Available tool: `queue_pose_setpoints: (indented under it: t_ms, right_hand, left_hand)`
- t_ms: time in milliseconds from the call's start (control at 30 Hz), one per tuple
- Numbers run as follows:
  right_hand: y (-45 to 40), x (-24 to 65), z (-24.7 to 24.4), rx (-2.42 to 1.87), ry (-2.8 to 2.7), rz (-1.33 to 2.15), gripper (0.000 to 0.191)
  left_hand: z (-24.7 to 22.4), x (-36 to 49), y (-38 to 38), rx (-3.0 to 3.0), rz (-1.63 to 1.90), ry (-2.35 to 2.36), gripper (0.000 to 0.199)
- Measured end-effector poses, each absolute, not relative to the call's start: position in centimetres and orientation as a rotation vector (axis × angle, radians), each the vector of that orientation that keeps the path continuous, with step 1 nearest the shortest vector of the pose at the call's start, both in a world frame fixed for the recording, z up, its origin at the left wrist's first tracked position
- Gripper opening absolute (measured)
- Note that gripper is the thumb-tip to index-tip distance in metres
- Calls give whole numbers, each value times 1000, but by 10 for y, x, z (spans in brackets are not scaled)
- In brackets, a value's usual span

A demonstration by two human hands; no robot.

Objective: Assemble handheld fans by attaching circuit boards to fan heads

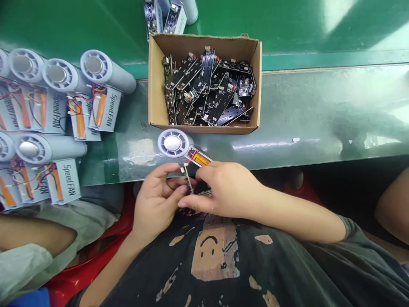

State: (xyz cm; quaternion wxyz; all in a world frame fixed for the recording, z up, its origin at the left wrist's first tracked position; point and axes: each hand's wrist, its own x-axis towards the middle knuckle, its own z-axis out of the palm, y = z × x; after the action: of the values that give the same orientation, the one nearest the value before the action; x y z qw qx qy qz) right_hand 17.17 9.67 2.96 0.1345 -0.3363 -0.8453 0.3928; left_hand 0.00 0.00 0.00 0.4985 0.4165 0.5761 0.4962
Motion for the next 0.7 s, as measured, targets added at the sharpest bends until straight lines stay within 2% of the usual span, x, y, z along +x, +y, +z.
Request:
queue_pose_setpoints:
  t_ms: [67,133,267,367,567,700]
  right_hand:
    - [94,174,30,-1095,-2428,1414,24]
    - [95,176,28,-1189,-2184,1734,14]
    - [99,182,23,-1192,-1605,2379,14]
    - [99,184,21,-1124,-1481,2501,8]
    - [90,174,20,-937,-1274,2661,11]
    - [85,166,16,-876,-1102,2749,11]
  left_hand:
    - [2,1,-1,1101,1118,1425,34]
    - [2,-2,-1,1268,1090,1520,32]
    - [2,-9,11,1859,1080,1727,31]
    - [1,-7,25,2213,959,1788,35]
    - [-17,-10,40,2319,868,1827,43]
    - [-24,-18,40,2239,893,1760,32]
